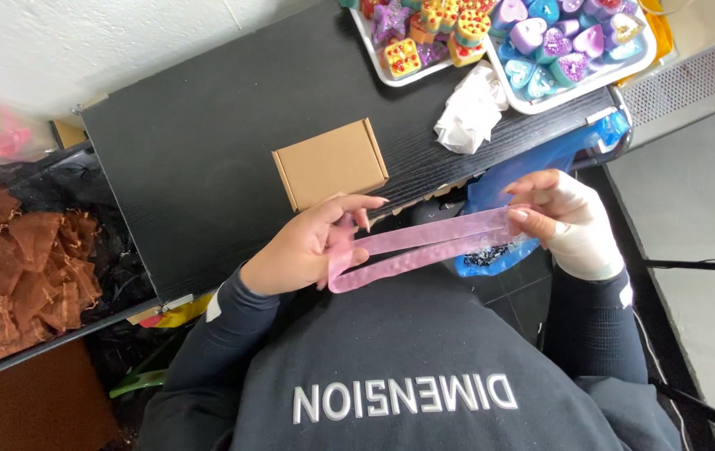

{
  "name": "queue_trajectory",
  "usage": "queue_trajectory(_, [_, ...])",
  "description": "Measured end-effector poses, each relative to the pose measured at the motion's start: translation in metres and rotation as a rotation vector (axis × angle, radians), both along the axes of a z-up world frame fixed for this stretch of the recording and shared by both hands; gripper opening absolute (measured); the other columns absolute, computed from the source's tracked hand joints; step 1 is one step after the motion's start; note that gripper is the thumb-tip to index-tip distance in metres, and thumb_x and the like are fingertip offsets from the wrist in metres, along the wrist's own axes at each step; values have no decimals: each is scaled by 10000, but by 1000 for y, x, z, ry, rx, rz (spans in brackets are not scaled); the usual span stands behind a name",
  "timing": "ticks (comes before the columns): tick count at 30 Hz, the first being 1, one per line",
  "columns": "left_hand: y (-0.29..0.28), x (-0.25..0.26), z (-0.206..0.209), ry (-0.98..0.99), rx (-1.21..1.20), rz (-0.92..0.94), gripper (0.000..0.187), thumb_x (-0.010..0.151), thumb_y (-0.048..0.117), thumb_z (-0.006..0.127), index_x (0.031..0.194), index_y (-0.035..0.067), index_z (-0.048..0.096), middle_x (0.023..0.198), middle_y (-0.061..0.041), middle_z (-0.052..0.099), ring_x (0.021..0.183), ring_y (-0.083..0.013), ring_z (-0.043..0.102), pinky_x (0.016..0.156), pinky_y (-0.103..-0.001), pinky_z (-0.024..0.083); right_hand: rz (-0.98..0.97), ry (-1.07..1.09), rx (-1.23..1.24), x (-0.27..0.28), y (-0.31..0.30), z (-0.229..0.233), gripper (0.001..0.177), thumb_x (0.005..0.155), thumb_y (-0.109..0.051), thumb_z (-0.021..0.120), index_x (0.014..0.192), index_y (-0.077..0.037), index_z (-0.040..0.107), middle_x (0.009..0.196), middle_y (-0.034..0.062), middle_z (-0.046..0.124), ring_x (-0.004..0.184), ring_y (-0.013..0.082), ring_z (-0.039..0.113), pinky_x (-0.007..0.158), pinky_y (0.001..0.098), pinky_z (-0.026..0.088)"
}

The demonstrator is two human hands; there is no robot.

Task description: Packing small heart-shaped items into a box with shredded paper and tying it with a ribbon.

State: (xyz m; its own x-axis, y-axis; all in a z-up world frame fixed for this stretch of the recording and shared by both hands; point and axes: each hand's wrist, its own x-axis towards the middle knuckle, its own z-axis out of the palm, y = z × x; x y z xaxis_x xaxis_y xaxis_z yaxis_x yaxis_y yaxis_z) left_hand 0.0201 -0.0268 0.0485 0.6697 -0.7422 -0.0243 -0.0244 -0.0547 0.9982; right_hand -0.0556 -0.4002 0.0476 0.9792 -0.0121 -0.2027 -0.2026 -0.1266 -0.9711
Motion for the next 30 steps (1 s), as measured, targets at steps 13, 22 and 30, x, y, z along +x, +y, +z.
queue_trajectory(13, [44,3,59,-324,614,174,517,845,313,775,1324,148,669,711,-14,736,544,-127,662,547,-254,489,261,36,-606,28,-4,11,230,775,-127,841,992,-61,801,680,51,717,614,121,581,600,285,485])
queue_trajectory(22, [105,-5,33,137,520,282,195,919,212,718,866,36,786,527,2,632,379,-47,497,375,-237,382,622,125,-999,46,24,-38,336,774,-425,777,923,-127,824,768,110,756,707,234,729,712,364,550])
queue_trajectory(30, [92,-22,33,5,402,416,184,1007,129,632,1106,43,760,729,-26,677,530,-96,574,471,-245,437,624,341,-912,66,91,64,326,873,-415,754,1085,-170,787,830,118,781,754,242,732,724,359,580])
